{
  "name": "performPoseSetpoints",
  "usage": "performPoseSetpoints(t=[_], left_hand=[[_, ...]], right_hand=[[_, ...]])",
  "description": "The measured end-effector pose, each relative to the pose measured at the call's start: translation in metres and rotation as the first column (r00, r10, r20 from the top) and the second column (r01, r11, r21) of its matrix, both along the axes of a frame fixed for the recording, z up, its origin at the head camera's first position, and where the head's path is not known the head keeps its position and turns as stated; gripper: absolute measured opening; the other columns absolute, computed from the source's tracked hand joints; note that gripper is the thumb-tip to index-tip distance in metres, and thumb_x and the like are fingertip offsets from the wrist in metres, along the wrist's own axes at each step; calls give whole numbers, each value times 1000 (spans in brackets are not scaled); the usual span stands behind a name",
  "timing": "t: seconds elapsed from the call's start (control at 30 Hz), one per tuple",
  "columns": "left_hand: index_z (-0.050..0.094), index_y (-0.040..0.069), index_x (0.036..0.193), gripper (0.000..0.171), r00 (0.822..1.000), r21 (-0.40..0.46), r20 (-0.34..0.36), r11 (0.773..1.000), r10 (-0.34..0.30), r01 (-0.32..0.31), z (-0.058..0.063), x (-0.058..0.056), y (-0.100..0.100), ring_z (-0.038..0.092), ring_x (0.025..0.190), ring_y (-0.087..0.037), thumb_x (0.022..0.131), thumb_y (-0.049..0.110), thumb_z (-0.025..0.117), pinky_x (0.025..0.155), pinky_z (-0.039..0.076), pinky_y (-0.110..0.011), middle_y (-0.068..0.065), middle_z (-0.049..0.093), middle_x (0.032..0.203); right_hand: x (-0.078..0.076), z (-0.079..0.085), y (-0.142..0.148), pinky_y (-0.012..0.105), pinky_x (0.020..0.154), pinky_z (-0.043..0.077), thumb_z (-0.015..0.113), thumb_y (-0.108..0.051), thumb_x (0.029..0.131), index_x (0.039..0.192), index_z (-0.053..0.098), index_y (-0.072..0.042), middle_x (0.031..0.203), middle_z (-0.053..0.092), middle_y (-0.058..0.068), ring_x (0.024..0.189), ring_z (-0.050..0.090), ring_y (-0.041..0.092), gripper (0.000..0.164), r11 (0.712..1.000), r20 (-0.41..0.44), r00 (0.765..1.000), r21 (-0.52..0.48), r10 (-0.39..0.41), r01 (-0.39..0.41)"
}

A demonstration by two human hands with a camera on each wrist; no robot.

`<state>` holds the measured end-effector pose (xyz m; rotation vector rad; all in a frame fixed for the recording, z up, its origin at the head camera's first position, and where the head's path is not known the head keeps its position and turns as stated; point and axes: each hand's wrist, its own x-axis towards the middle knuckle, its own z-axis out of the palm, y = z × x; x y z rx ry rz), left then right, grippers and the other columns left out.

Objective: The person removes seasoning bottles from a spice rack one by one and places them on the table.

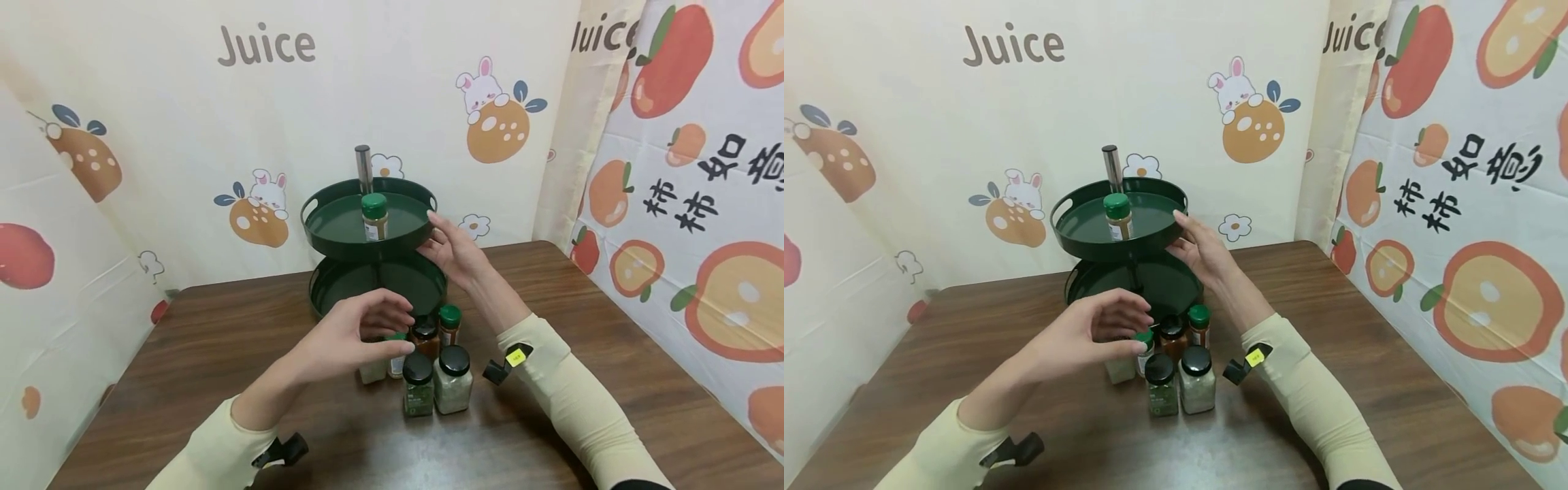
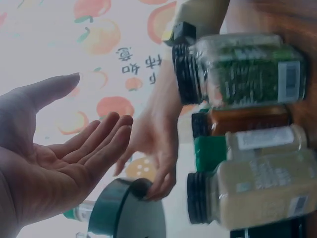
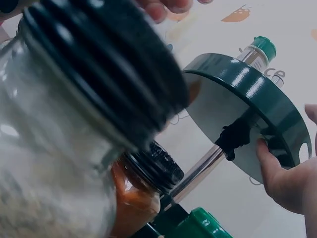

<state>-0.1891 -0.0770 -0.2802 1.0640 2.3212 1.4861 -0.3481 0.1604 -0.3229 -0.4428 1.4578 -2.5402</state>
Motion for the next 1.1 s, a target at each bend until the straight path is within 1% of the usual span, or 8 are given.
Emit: performPoseSetpoints(t=[0.13, 0.27, 0.37, 0.5, 0.73, 0.87, 0.93, 1.1], left_hand=[[60, 14, 122, 40, 996, -3, -69, 998, 58, -58, -6, -9, -4, 65, 101, -11, 87, 21, 77, 93, 54, -45, -2, 69, 112], [60, 20, 122, 42, 987, 8, -132, 996, 94, -94, -6, -19, -6, 64, 102, -7, 86, 31, 77, 92, 55, -40, 4, 68, 113], [59, 20, 123, 43, 975, 38, -181, 991, 131, -127, 1, -24, -8, 63, 104, -7, 86, 35, 76, 93, 55, -39, 5, 67, 114], [58, 16, 126, 47, 954, 115, -223, 977, 200, -178, 15, -32, -11, 62, 107, -9, 86, 34, 76, 96, 53, -38, 2, 67, 117], [57, 6, 128, 47, 919, 272, -267, 938, 290, -217, 32, -50, -21, 62, 109, -20, 87, 21, 76, 98, 52, -40, -10, 66, 119], [57, 2, 126, 45, 901, 313, -274, 917, 336, -247, 38, -56, -26, 63, 108, -23, 87, 16, 76, 98, 52, -43, -15, 66, 118], [56, 2, 126, 46, 887, 322, -280, 907, 366, -272, 40, -58, -28, 62, 108, -22, 87, 16, 76, 98, 51, -43, -14, 66, 118], [57, 2, 127, 49, 827, 324, -322, 874, 461, -361, 42, -63, -28, 61, 109, -18, 86, 21, 77, 100, 50, -45, -12, 67, 119]], right_hand=[[-3, -3, 1, 33, 95, 53, 63, -31, 97, 150, 35, -9, 145, 43, 17, 132, 43, 33, 64, 999, -20, 1000, -31, -24, 24], [-4, -3, 4, 31, 92, 55, 65, -30, 96, 148, 39, -6, 140, 48, 17, 129, 47, 31, 63, 999, -6, 1000, -40, -27, 27], [-3, -3, 4, 31, 91, 55, 68, -28, 94, 147, 39, -5, 134, 53, 15, 123, 53, 28, 65, 999, 12, 1000, -41, -28, 28], [-1, -1, 2, 31, 89, 57, 70, -26, 92, 144, 42, -4, 126, 56, 13, 116, 57, 25, 63, 999, 27, 999, -35, -20, 20], [3, 2, -4, 30, 85, 58, 69, -23, 93, 123, 56, -5, 110, 59, 9, 100, 58, 24, 37, 999, 22, 1000, -32, -1, 2], [3, 2, -5, 30, 83, 59, 72, -22, 91, 117, 58, -6, 105, 59, 8, 96, 58, 23, 34, 999, 26, 1000, -42, -2, 3], [3, 2, -5, 30, 83, 59, 71, -23, 91, 120, 56, -6, 105, 59, 8, 96, 58, 23, 37, 999, 23, 1000, -40, 2, -1], [0, -1, -1, 32, 85, 58, 64, -27, 97, 133, 46, -10, 112, 54, 10, 100, 56, 23, 44, 998, 34, 999, -57, 32, -30]])
